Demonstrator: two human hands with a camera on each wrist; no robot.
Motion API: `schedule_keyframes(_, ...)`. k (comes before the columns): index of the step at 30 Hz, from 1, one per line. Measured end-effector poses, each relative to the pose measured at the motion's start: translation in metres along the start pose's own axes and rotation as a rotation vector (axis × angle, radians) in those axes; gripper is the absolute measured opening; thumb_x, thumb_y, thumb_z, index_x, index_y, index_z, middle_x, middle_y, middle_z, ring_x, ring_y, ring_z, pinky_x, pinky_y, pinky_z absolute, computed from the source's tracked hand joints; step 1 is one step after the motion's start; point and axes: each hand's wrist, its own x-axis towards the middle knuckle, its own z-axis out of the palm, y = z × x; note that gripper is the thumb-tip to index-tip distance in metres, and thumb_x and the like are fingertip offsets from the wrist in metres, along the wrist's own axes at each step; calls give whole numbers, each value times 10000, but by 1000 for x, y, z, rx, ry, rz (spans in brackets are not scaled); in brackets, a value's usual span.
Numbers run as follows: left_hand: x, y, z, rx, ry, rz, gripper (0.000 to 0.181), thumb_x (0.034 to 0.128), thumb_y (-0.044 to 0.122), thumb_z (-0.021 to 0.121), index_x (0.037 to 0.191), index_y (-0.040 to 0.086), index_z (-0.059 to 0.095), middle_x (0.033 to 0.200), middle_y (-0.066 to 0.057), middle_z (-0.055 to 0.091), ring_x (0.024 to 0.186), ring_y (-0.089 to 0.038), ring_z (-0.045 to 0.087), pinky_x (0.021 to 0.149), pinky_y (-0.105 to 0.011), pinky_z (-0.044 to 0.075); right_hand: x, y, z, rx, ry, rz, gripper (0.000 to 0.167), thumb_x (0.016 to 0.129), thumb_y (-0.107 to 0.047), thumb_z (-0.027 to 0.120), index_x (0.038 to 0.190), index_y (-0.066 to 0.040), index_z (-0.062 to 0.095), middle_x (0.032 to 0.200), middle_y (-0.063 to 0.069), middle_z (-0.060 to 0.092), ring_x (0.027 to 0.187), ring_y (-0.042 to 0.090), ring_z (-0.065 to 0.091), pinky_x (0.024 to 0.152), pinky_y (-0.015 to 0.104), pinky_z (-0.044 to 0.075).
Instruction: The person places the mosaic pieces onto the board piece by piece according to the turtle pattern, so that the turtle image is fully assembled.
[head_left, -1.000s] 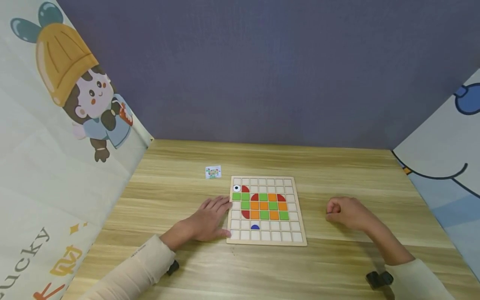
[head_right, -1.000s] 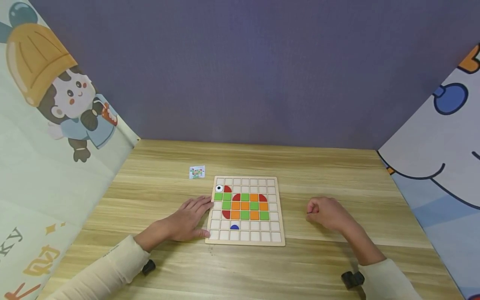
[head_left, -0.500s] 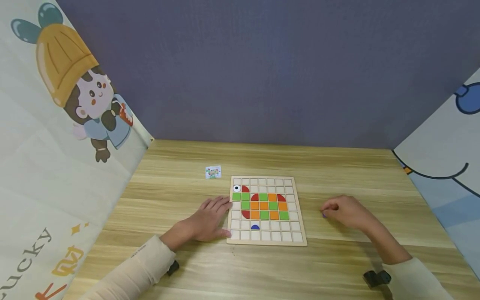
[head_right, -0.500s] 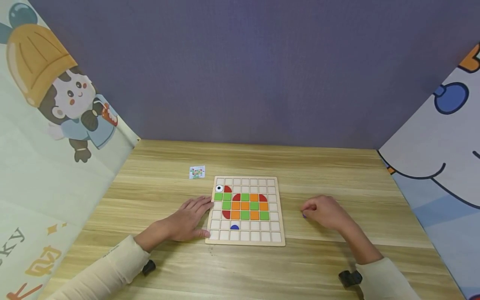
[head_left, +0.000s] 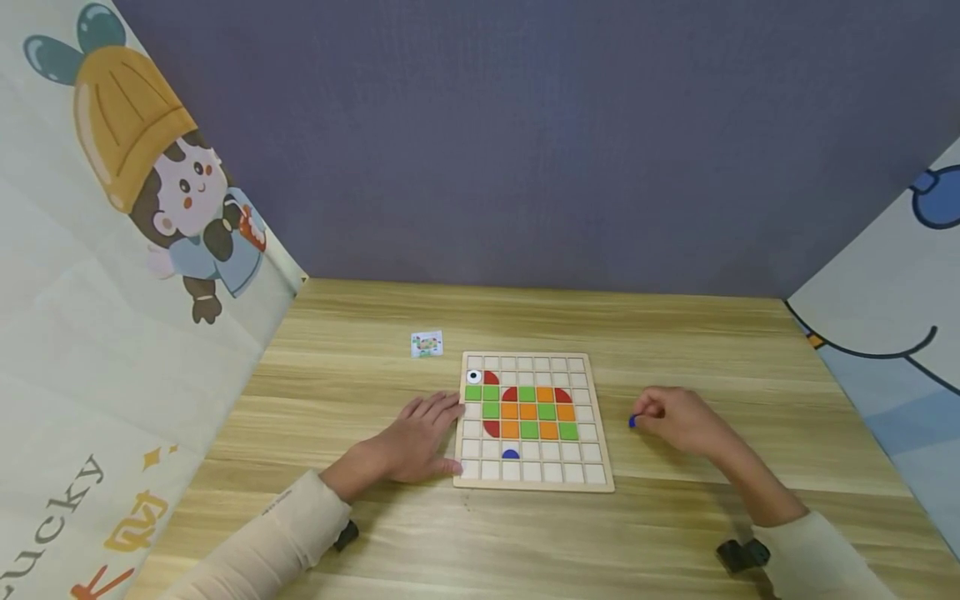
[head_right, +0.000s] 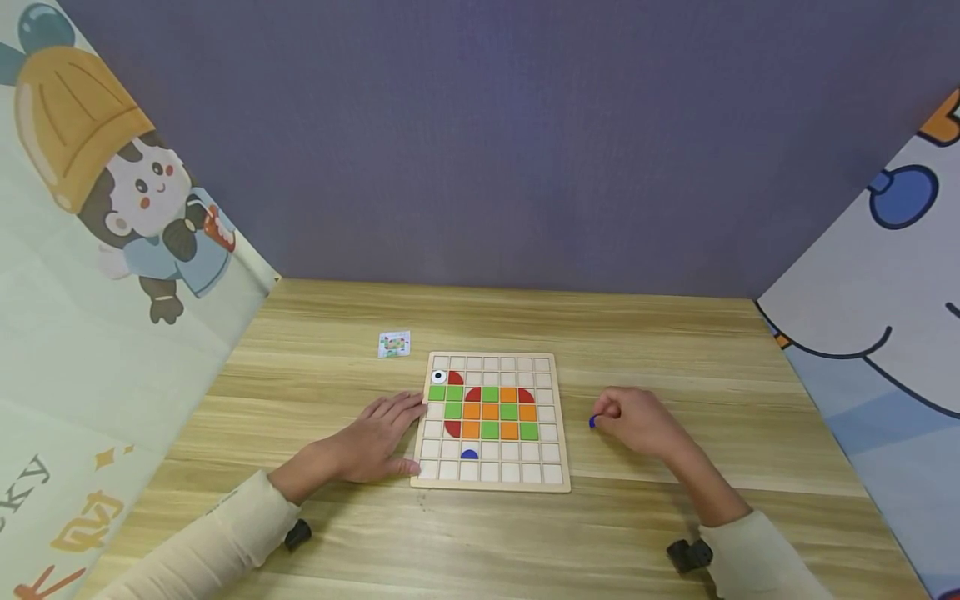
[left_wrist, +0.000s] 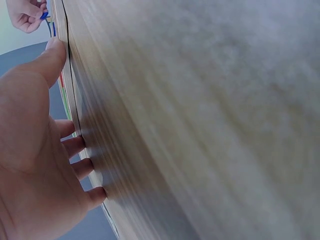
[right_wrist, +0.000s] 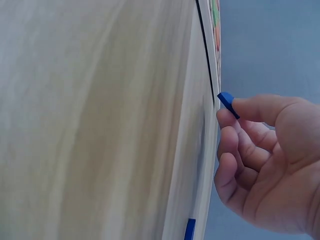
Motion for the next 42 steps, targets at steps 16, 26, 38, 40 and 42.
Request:
schedule_keyframes(16,0,-1,0,-1,11,21,884,965,614,568,1580,41,295,1665,-188,268,1543,-409,247,1226,-621,247,7,-13,13,52,-31,-23,85,938,-114,665,963,-182,710,859,-72,699,793,103,608,696,244,501)
schedule_keyframes(26,1,-1,1,0,17,19,891,959,614,579,1578,36,302,1662,-192,273,1542,-410,250,1225,-622,247,7,-28,22,141,-69,-27,45,917,-116,705,934,-146,676,842,-36,698,660,97,541,565,219,442)
schedule_keyframes(38,1,-1,3,12,7,-2,917,954,647,558,1595,55,274,1675,-168,256,1556,-382,229,1236,-614,226,11,-36,32,152,-112,-129,46,933,-133,699,963,-141,666,875,-32,645,799,92,574,683,229,510)
schedule_keyframes(40,1,-1,3,11,11,1,915,954,643,561,1592,51,278,1672,-174,260,1553,-389,232,1234,-617,229,12,-38,33,158,-122,-129,57,927,-121,700,973,-127,666,878,-28,642,800,98,572,685,225,512)
schedule_keyframes(42,1,-1,2,9,12,2,914,954,640,565,1591,50,280,1671,-176,261,1553,-392,232,1234,-619,228,13,-40,35,157,-128,-137,69,918,-111,702,977,-121,668,872,-28,639,794,100,570,685,223,513)
